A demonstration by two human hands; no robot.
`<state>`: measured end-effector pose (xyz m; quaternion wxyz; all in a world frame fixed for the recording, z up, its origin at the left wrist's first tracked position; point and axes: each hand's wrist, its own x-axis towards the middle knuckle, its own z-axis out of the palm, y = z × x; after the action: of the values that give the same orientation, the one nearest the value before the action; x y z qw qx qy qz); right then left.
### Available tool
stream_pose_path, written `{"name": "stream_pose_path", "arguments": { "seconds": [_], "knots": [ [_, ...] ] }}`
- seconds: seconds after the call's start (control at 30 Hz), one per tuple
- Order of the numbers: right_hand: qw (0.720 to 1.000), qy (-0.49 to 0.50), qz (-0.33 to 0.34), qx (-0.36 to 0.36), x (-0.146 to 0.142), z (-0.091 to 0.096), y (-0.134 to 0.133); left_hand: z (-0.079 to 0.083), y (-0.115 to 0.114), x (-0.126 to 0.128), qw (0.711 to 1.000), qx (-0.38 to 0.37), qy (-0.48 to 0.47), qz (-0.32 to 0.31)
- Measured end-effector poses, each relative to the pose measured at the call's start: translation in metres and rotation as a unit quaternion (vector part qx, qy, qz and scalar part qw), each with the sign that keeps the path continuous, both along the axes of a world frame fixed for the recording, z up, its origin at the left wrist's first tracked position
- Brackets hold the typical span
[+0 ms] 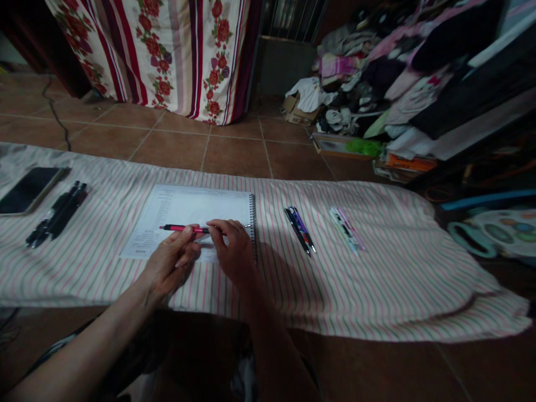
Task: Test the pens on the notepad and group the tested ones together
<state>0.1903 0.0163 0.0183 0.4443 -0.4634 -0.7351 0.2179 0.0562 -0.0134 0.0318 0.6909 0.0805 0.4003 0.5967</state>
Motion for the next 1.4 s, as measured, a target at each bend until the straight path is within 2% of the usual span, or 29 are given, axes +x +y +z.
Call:
{"name": "stream_pose_path", "arguments": {
  "seconds": [0.17, 0.37, 0.47, 0.57, 0.73, 1.4],
  "knots": [
    [0.996, 0.046, -0.022, -0.078, -0.0003, -0.0026, 0.0005, -0.0007, -0.0011, 0.0017, 1.000, 0.001, 0.002, -0.008],
    [0.993, 0.049, -0.029, -0.106, -0.0012, -0.0030, 0.0003, 0.0011, -0.0002, 0.0032, 1.000, -0.018, 0.019, -0.003],
    [0.995, 0.050, -0.034, -0.075, -0.0013, -0.0038, -0.0002, 0.0043, 0.0014, 0.0030, 0.999, -0.027, 0.032, 0.012],
    [0.998, 0.055, -0.033, -0.011, -0.0010, -0.0057, 0.0008, 0.0064, 0.0031, 0.0025, 0.998, -0.033, 0.045, 0.030],
    [0.998, -0.003, 0.002, 0.066, -0.0011, -0.0050, 0.0028, 0.0051, 0.0034, 0.0023, 0.998, -0.022, 0.043, 0.039],
    [1.000, -0.024, -0.003, 0.017, -0.0008, -0.0032, 0.0013, 0.0002, 0.0027, 0.0016, 0.999, -0.027, 0.038, 0.024]
  ]
}}
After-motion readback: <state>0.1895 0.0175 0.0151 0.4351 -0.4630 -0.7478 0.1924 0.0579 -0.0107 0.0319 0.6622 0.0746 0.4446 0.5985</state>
